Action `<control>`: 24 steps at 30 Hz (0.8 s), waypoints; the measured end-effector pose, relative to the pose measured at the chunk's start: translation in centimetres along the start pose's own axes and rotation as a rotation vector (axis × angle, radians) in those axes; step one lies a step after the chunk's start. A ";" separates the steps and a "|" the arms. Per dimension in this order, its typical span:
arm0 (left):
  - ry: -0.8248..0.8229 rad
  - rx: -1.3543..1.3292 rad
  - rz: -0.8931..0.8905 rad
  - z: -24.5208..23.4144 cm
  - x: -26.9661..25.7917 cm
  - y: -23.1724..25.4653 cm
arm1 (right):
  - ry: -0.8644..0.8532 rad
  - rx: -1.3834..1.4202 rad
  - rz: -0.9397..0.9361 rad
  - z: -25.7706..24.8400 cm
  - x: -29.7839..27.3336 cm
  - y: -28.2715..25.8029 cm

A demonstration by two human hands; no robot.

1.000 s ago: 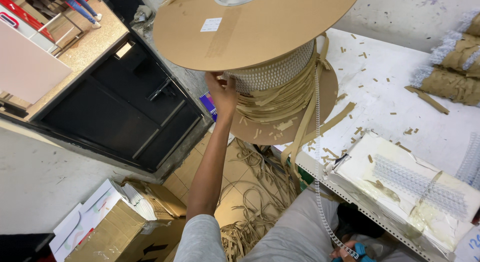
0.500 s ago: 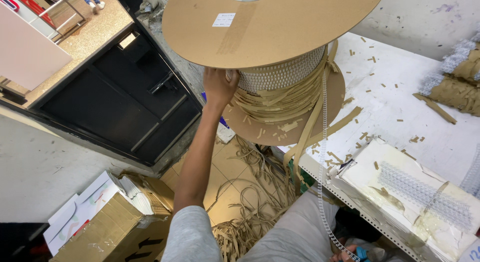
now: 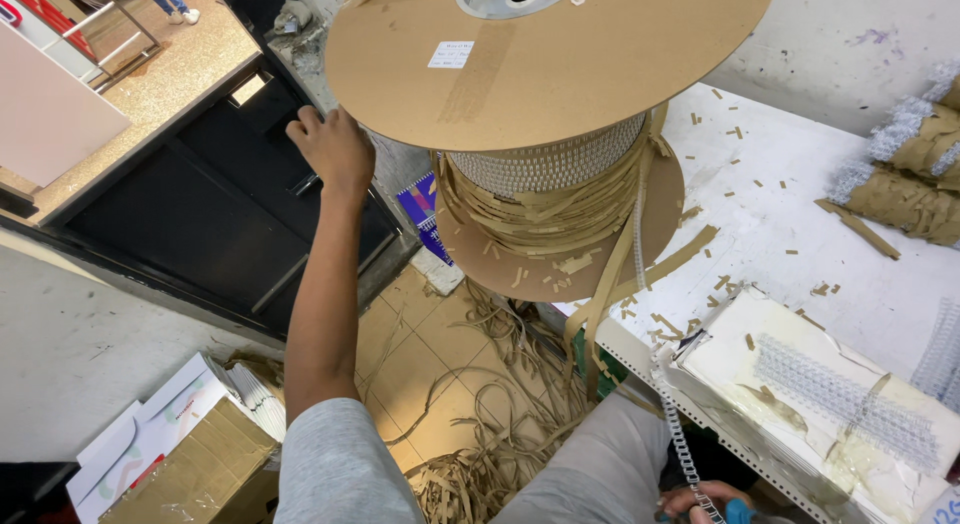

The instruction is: The person repeatedly cuts a white coiled wire into short segments using blue-handled pliers. The wire is pulled from a large spool, measured by hand, and cut over a white surface. Cut pieces fall onto the surface and floor.

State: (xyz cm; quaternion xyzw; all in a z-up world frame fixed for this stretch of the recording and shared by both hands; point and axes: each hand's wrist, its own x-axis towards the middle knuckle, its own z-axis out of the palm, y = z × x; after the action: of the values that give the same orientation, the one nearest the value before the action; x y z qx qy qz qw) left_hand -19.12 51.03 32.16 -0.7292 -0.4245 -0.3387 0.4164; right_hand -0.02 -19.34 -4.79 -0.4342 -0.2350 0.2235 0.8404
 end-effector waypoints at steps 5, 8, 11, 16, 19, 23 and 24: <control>-0.135 0.092 -0.087 0.1 0.0 -4.7 | 0.056 -0.173 0.288 1.2 3.4 -2.7; -0.059 0.031 -0.139 -0.1 -1.1 -8.4 | 0.199 -0.042 0.399 4.7 4.6 -4.5; -0.023 -0.071 -0.205 -1.1 -2.2 -11.4 | 0.228 -0.015 0.458 1.9 5.0 0.0; 0.283 -0.023 -0.300 -7.6 -0.4 -12.8 | 0.175 -0.139 0.455 -0.6 4.0 3.4; 0.358 -0.569 -0.721 -11.5 1.9 -11.3 | 0.140 -0.163 0.404 0.6 3.3 2.2; -0.336 -1.545 -1.377 -14.5 4.4 -4.7 | 0.240 -0.206 0.516 1.8 3.3 2.3; -0.554 -1.644 -1.254 -15.1 4.7 -2.4 | 0.238 -0.228 0.521 1.5 3.3 2.9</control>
State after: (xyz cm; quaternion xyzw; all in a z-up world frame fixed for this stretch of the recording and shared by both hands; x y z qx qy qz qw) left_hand -21.47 39.81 43.35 -0.4891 -0.4450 -0.4970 -0.5619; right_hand 1.20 -14.99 -5.76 -0.5945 -0.0391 0.3512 0.7223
